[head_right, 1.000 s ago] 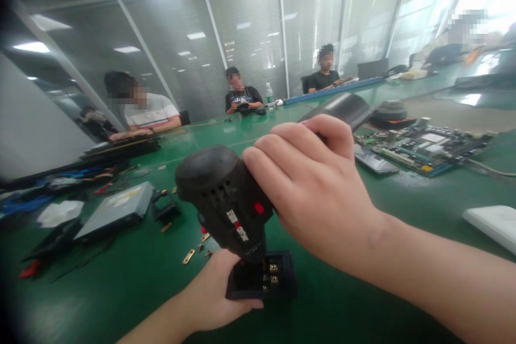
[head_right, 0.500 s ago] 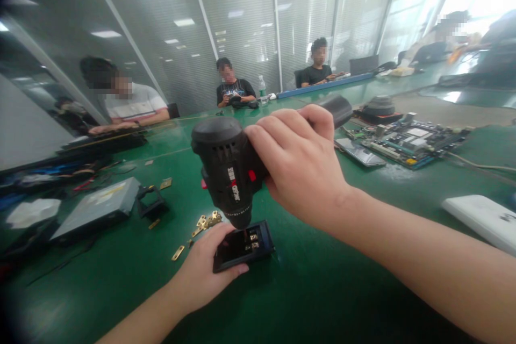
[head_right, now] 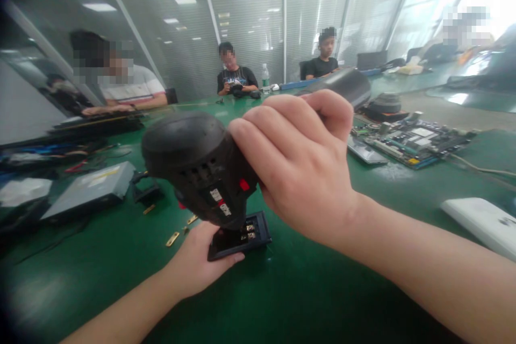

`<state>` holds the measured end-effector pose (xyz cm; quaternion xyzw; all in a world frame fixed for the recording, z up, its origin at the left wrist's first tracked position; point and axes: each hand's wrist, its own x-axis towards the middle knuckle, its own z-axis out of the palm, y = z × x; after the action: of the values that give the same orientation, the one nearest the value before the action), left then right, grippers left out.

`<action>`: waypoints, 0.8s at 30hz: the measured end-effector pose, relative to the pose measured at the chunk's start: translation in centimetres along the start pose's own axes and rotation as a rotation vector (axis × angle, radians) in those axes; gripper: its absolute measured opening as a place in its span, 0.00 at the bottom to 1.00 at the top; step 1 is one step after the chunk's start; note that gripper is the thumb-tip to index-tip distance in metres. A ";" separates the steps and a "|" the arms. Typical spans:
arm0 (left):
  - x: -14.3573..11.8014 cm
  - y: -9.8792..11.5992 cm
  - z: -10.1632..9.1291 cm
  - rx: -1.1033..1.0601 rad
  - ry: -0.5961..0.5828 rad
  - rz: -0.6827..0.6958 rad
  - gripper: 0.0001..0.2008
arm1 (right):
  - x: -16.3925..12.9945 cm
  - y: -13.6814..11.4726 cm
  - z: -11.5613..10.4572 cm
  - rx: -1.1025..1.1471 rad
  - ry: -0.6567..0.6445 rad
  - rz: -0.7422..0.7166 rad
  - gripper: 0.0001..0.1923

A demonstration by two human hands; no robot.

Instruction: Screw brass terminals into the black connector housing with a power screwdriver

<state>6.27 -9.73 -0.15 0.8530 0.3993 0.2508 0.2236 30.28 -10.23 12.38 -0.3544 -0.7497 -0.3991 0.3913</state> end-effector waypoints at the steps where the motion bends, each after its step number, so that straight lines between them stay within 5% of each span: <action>1: -0.1 -0.1 0.1 0.003 0.006 0.007 0.23 | 0.0 -0.1 -0.1 0.007 0.001 -0.009 0.12; 8: -0.3 -0.3 0.1 0.004 -0.007 0.027 0.21 | 0.5 -0.4 -0.5 0.063 0.041 -0.088 0.12; 24: -0.4 0.1 -0.2 -0.029 -0.023 0.068 0.24 | 0.1 0.3 0.1 0.065 0.068 0.032 0.09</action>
<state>5.95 -10.10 -0.03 0.8657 0.3636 0.2542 0.2319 30.47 -9.94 12.55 -0.3395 -0.7427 -0.3801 0.4343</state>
